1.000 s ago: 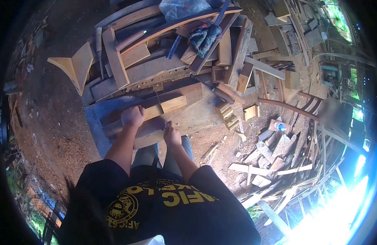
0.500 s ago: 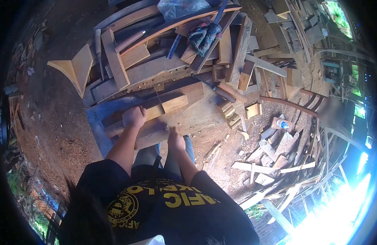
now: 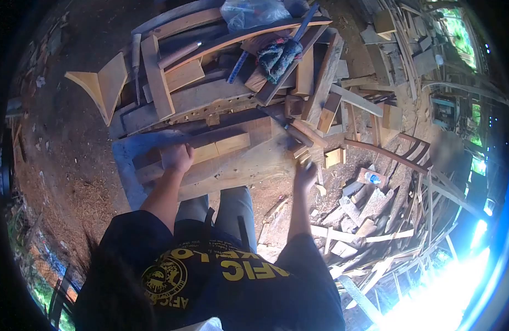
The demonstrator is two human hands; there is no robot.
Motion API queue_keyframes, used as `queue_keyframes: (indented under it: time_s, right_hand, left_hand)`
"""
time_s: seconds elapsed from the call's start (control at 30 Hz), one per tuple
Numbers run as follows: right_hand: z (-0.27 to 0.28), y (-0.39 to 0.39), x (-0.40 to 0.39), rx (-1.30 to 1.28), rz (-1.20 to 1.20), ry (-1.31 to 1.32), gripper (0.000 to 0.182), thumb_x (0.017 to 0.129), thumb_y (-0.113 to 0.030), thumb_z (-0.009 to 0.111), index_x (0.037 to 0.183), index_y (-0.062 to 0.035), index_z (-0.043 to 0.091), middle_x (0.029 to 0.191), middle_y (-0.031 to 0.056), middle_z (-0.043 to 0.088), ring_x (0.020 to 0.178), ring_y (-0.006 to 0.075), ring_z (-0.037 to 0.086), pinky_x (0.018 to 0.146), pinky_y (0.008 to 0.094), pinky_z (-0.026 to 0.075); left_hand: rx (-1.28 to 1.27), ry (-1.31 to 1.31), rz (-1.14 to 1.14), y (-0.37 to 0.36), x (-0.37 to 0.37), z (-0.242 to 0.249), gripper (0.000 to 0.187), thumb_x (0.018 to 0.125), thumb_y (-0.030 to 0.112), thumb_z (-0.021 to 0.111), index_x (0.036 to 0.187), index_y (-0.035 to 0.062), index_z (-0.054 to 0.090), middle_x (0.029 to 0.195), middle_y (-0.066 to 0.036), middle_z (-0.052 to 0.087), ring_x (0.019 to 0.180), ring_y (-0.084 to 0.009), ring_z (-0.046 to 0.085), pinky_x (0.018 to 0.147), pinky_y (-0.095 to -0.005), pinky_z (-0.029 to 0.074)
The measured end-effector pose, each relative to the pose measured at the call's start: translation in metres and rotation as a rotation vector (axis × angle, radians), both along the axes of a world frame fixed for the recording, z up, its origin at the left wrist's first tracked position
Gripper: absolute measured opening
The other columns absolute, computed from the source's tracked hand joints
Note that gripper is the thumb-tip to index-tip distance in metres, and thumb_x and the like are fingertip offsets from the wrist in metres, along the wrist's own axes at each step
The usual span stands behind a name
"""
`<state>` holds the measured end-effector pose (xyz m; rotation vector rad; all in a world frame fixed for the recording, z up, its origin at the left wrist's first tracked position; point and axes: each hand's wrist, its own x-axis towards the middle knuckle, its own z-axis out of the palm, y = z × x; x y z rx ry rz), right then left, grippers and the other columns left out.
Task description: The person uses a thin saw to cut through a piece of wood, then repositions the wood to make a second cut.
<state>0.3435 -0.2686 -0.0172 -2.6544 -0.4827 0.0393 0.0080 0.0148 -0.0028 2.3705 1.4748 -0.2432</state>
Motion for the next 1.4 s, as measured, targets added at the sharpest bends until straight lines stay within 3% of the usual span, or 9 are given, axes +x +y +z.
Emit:
queue_keyframes:
  time_s: [0.1,0.13,0.23,0.57,0.93,1.03,1.1,1.23,1.4]
  right_hand:
    - [0.054,0.101,0.06,0.115,-0.021,-0.261,0.06,0.066,-0.052,0.079,0.088,0.0006,0.06,0.076,0.0171,0.063,0.07,0.0341,0.061,0.066,0.0424,0.047]
    - [0.072,0.123,0.075,0.065,-0.086,-0.106,0.066,0.061,-0.057,0.08,0.092,-0.0001,0.063,0.079,0.0176,0.062,0.076,0.0345,0.061,0.07,0.0426,0.048]
    - [0.045,0.141,0.132,-0.214,0.109,-0.553,0.058,0.058,-0.051,0.081,0.086,-0.0019,0.067,0.089,0.0225,0.063,0.088,0.0393,0.06,0.077,0.046,0.048]
    - [0.057,0.152,0.158,-0.061,0.066,-0.197,0.048,0.062,-0.041,0.078,0.083,0.0008,0.067,0.079,0.0201,0.068,0.076,0.0367,0.066,0.07,0.0446,0.051]
    - [0.162,0.227,0.143,-0.095,0.357,-0.493,0.031,0.073,-0.027,0.069,0.097,-0.0066,0.064,0.081,0.017,0.067,0.07,0.035,0.066,0.063,0.0438,0.053]
    - [0.148,0.247,0.141,-0.079,0.472,-0.612,0.029,0.076,-0.02,0.067,0.104,-0.0137,0.061,0.08,0.0129,0.066,0.071,0.0344,0.066,0.06,0.0437,0.053]
    - [0.13,0.256,0.136,-0.259,0.463,-0.494,0.026,0.078,-0.018,0.064,0.103,-0.011,0.059,0.095,0.0102,0.066,0.079,0.0326,0.066,0.062,0.0429,0.054]
    - [0.08,0.254,0.125,-0.096,0.794,-0.482,0.026,0.077,-0.012,0.06,0.103,-0.0096,0.06,0.104,0.0089,0.065,0.086,0.0324,0.065,0.064,0.0446,0.055]
    - [0.075,0.23,0.081,-0.09,0.627,-0.335,0.018,0.079,-0.015,0.062,0.096,-0.0082,0.063,0.082,0.017,0.065,0.07,0.0329,0.066,0.055,0.0445,0.051]
  left_hand:
    - [0.133,-0.023,-0.036,-0.001,-0.003,-0.011,0.043,0.088,0.037,0.041,0.071,0.0074,0.068,0.076,-0.015,0.068,0.075,-0.0306,0.066,0.067,-0.0432,0.053]
    - [-0.021,0.018,-0.004,0.001,-0.001,-0.01,0.044,0.088,0.037,0.041,0.07,0.0074,0.067,0.076,-0.015,0.067,0.074,-0.0309,0.066,0.066,-0.0436,0.053]
    - [-0.188,0.04,0.052,0.003,0.001,-0.002,0.045,0.089,0.038,0.039,0.071,0.0077,0.067,0.076,-0.015,0.067,0.073,-0.0313,0.066,0.066,-0.0443,0.053]
    - [-0.281,0.013,0.116,0.004,0.0,0.0,0.044,0.089,0.037,0.039,0.073,0.0067,0.067,0.079,-0.014,0.068,0.074,-0.0324,0.066,0.068,-0.0439,0.053]
    - [-0.294,0.036,0.092,0.006,0.0,0.007,0.042,0.088,0.037,0.04,0.077,0.0079,0.068,0.081,-0.014,0.068,0.075,-0.0318,0.067,0.069,-0.0442,0.053]
    - [-0.301,0.034,0.095,0.008,0.001,0.009,0.041,0.088,0.037,0.04,0.077,0.0084,0.068,0.081,-0.014,0.068,0.075,-0.0317,0.067,0.069,-0.0443,0.053]
    - [-0.313,0.045,0.101,0.008,0.001,0.009,0.041,0.087,0.037,0.041,0.077,0.0085,0.068,0.081,-0.014,0.068,0.075,-0.0319,0.067,0.069,-0.0443,0.053]
    - [-0.282,0.001,0.105,0.006,0.001,0.005,0.042,0.088,0.037,0.04,0.076,0.0076,0.068,0.079,-0.015,0.068,0.073,-0.0328,0.067,0.069,-0.0448,0.053]
    - [-0.206,0.012,0.082,0.004,-0.001,-0.002,0.044,0.088,0.036,0.039,0.073,0.0066,0.068,0.077,-0.016,0.068,0.071,-0.0334,0.066,0.068,-0.0451,0.053]
